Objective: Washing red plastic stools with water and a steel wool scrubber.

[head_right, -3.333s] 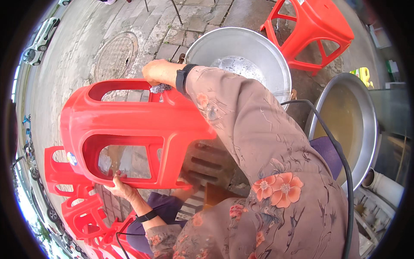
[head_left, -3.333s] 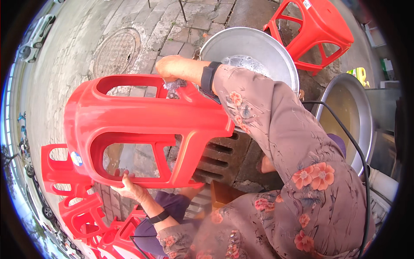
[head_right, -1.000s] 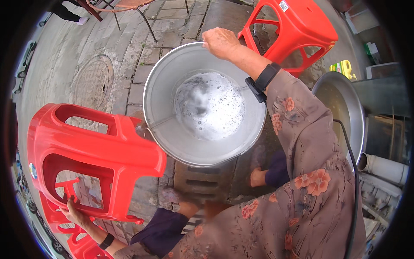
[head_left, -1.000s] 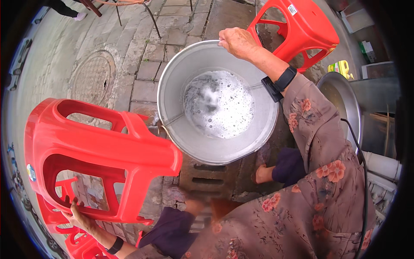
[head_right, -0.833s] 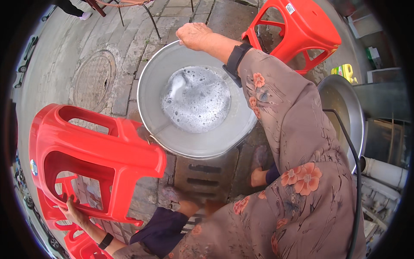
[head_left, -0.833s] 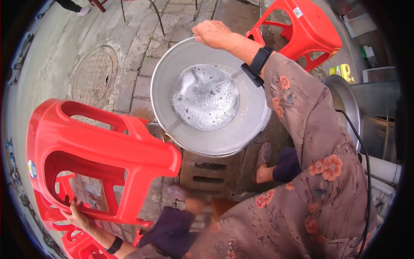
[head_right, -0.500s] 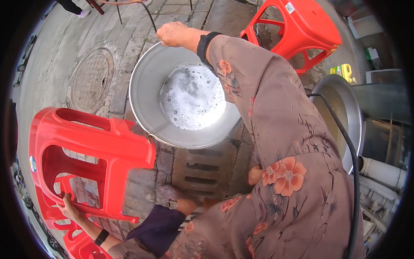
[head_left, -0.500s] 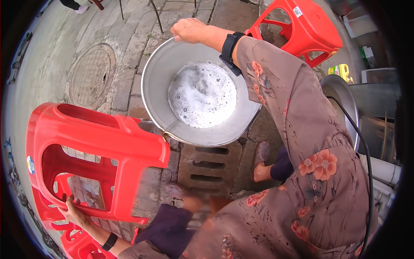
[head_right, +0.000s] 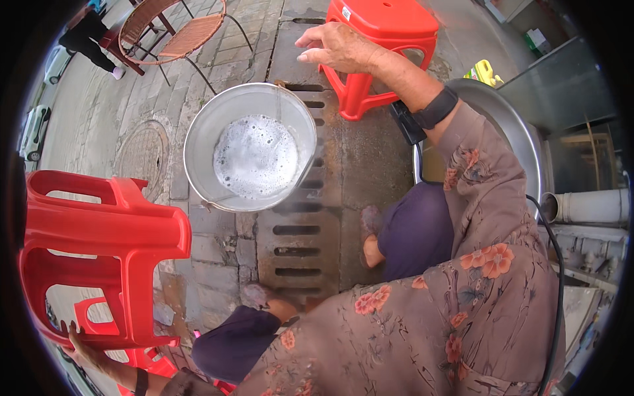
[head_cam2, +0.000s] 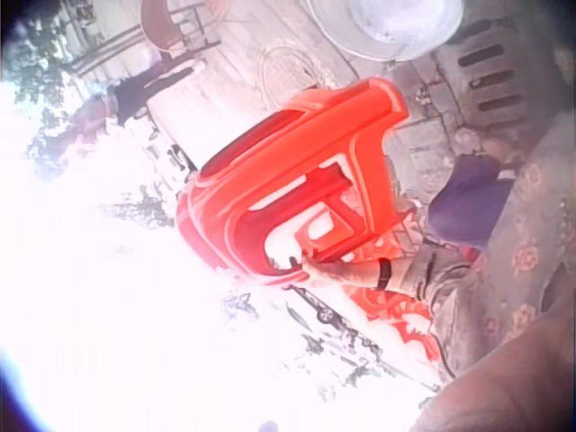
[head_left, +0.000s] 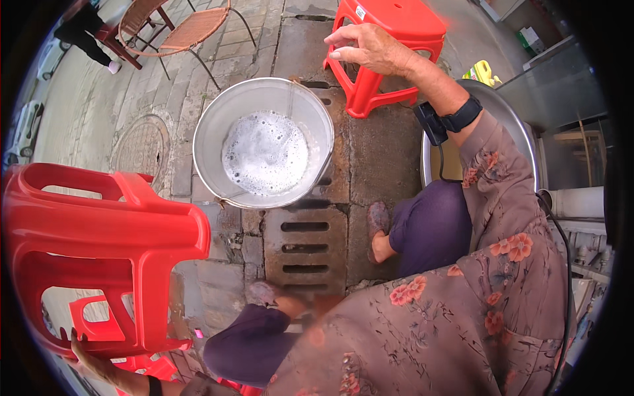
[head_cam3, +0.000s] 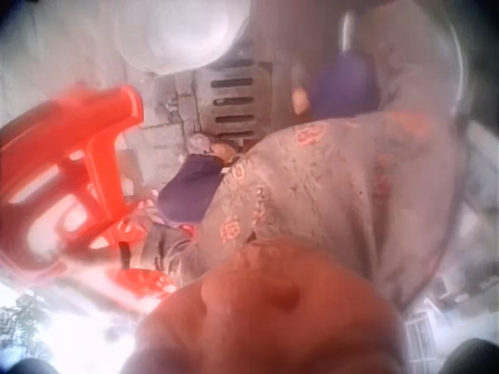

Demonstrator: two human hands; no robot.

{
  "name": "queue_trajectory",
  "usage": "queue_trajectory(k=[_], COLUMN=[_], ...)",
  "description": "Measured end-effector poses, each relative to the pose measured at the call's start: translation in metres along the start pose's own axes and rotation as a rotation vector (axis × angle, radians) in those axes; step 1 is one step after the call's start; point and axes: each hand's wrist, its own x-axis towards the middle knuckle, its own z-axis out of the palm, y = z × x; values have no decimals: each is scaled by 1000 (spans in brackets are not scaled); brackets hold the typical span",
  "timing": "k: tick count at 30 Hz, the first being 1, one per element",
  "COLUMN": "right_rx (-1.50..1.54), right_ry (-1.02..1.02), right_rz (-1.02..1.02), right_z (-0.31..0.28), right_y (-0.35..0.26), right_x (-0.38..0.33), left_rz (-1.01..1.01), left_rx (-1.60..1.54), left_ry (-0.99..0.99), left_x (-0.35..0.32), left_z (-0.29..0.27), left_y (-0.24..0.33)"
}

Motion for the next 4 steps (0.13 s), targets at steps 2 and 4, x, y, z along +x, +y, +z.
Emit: queue_trajectory(k=[2, 4], right_rx=[148, 285], right_ry=[-56, 4], right_rz=[212, 348], right_z=[-46, -86], right_y=[-11, -19], right_x=[-46, -90], left_rz=[49, 53], left_rx=[-43, -112], left_ry=[-12, -224], left_x=[7, 18], left_z=[3, 13], left_y=[38, 66])
